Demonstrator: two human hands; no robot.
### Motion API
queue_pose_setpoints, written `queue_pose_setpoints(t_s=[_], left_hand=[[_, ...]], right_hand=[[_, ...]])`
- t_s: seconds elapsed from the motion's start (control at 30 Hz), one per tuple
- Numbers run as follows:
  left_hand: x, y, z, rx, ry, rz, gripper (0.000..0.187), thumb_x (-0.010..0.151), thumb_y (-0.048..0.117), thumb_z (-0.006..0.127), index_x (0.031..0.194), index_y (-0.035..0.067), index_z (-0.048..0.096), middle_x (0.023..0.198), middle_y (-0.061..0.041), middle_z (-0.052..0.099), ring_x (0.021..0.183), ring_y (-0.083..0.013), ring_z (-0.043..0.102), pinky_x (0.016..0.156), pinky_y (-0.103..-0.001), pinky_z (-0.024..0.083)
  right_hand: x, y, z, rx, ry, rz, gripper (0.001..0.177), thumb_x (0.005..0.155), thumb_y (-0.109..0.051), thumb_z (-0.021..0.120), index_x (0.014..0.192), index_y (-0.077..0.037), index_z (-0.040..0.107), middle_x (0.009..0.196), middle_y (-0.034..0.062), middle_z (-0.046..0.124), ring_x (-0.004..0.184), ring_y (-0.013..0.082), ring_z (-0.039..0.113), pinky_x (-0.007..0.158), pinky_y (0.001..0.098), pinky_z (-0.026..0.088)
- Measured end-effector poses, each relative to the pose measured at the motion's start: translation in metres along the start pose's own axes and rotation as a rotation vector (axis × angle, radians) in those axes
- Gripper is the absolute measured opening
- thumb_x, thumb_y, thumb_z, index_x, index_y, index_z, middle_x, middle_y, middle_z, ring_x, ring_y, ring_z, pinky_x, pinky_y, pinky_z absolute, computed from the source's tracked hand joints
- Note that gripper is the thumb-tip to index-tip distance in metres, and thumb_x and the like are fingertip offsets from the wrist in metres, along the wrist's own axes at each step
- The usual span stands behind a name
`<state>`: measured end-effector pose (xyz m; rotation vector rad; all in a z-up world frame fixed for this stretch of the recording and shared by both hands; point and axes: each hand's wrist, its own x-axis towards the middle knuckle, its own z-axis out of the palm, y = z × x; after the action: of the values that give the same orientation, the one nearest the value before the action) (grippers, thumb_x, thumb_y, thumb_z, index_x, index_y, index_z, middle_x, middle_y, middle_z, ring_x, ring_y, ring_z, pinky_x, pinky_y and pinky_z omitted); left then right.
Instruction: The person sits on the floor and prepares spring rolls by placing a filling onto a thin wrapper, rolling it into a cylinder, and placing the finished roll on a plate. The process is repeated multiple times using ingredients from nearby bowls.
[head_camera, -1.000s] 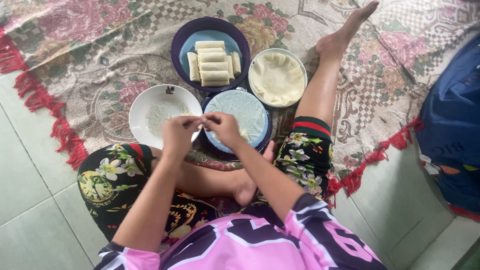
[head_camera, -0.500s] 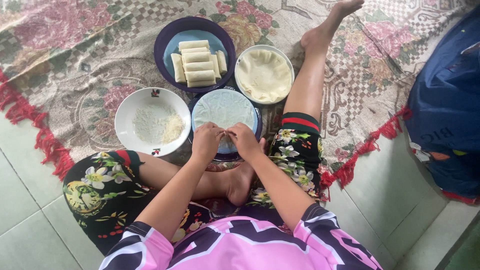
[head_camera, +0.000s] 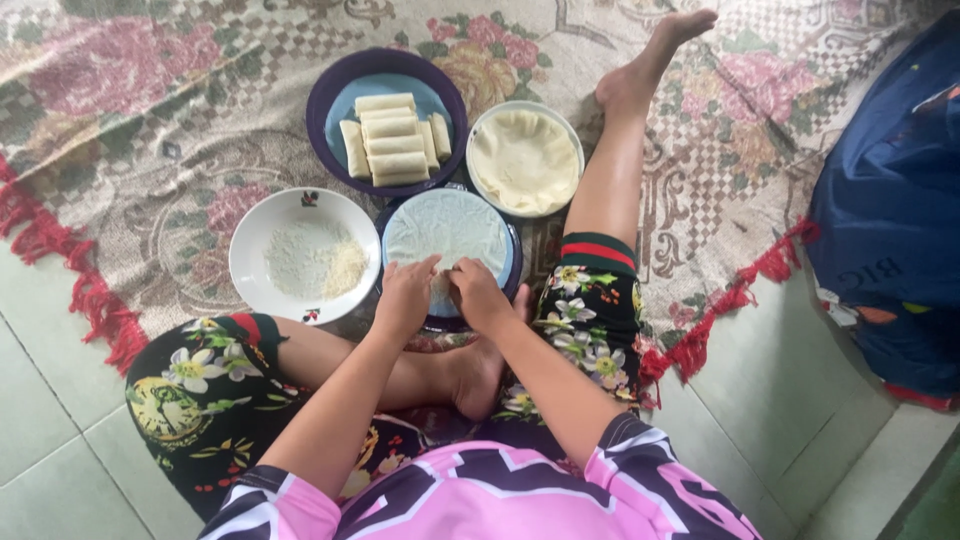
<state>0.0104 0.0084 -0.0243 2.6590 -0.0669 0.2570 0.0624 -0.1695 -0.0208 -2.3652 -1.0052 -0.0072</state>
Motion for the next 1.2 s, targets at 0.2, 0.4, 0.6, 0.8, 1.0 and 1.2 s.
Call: queue_pose_setpoints(t_s=[0.2, 0.4, 0.6, 0.8, 1.0, 1.2], left_hand=[[0.001, -0.003, -0.001, -0.039, 0.046, 0.018, 0.041, 0.095, 0.023, 0.07, 0.135, 0.028, 0.064, 0.099, 0.006, 0.073, 0.094, -0.0164, 0.072, 0.108, -0.042, 0.042], [0.006, 0.011, -0.027, -0.074, 0.099, 0.035, 0.029, 0.098, 0.029, 0.064, 0.127, 0.027, 0.068, 0.107, 0.006, 0.068, 0.094, -0.0153, 0.072, 0.098, -0.036, 0.044], [0.007, 0.021, -0.04, -0.048, 0.005, 0.012, 0.034, 0.095, 0.041, 0.069, 0.125, 0.024, 0.071, 0.114, -0.002, 0.066, 0.101, -0.0262, 0.071, 0.107, -0.045, 0.039], [0.0, 0.012, -0.011, 0.047, -0.12, 0.042, 0.024, 0.093, 0.028, 0.069, 0.116, 0.031, 0.075, 0.113, 0.002, 0.067, 0.105, -0.026, 0.07, 0.114, -0.051, 0.033], [0.001, 0.02, -0.025, -0.071, -0.081, -0.003, 0.029, 0.096, 0.032, 0.067, 0.124, 0.024, 0.072, 0.111, -0.001, 0.067, 0.102, -0.0275, 0.071, 0.118, -0.055, 0.031], [0.003, 0.021, -0.031, 0.043, -0.048, 0.016, 0.04, 0.087, 0.033, 0.072, 0.126, 0.024, 0.069, 0.115, 0.0, 0.064, 0.104, -0.0262, 0.069, 0.118, -0.056, 0.032]], right_hand=[[-0.004, 0.0, 0.002, 0.02, -0.002, 0.009, 0.021, 0.101, -0.02, 0.061, 0.091, -0.004, 0.067, 0.091, 0.0069, 0.057, 0.091, 0.0258, 0.059, 0.078, 0.033, 0.051], [0.01, -0.016, -0.026, 0.053, 0.085, 0.042, 0.024, 0.093, -0.03, 0.072, 0.103, -0.008, 0.071, 0.096, 0.0023, 0.062, 0.092, 0.0228, 0.062, 0.082, 0.0328, 0.054], [0.006, -0.002, -0.053, 0.057, -0.09, 0.123, 0.042, 0.09, -0.018, 0.075, 0.13, -0.011, 0.065, 0.117, 0.0088, 0.055, 0.106, 0.032, 0.061, 0.088, 0.0446, 0.057], [0.007, -0.002, -0.056, -0.068, -0.275, 0.199, 0.031, 0.095, -0.014, 0.069, 0.126, -0.011, 0.067, 0.113, 0.0058, 0.051, 0.112, 0.0314, 0.06, 0.089, 0.0464, 0.057], [0.005, 0.004, -0.05, 0.085, -0.243, 0.303, 0.028, 0.095, -0.014, 0.069, 0.123, -0.014, 0.066, 0.103, 0.0073, 0.053, 0.104, 0.0337, 0.061, 0.084, 0.049, 0.057], [0.014, -0.02, -0.076, 0.071, -0.264, 0.206, 0.038, 0.094, -0.014, 0.073, 0.131, -0.012, 0.064, 0.105, 0.0065, 0.051, 0.107, 0.0351, 0.061, 0.082, 0.0508, 0.057]])
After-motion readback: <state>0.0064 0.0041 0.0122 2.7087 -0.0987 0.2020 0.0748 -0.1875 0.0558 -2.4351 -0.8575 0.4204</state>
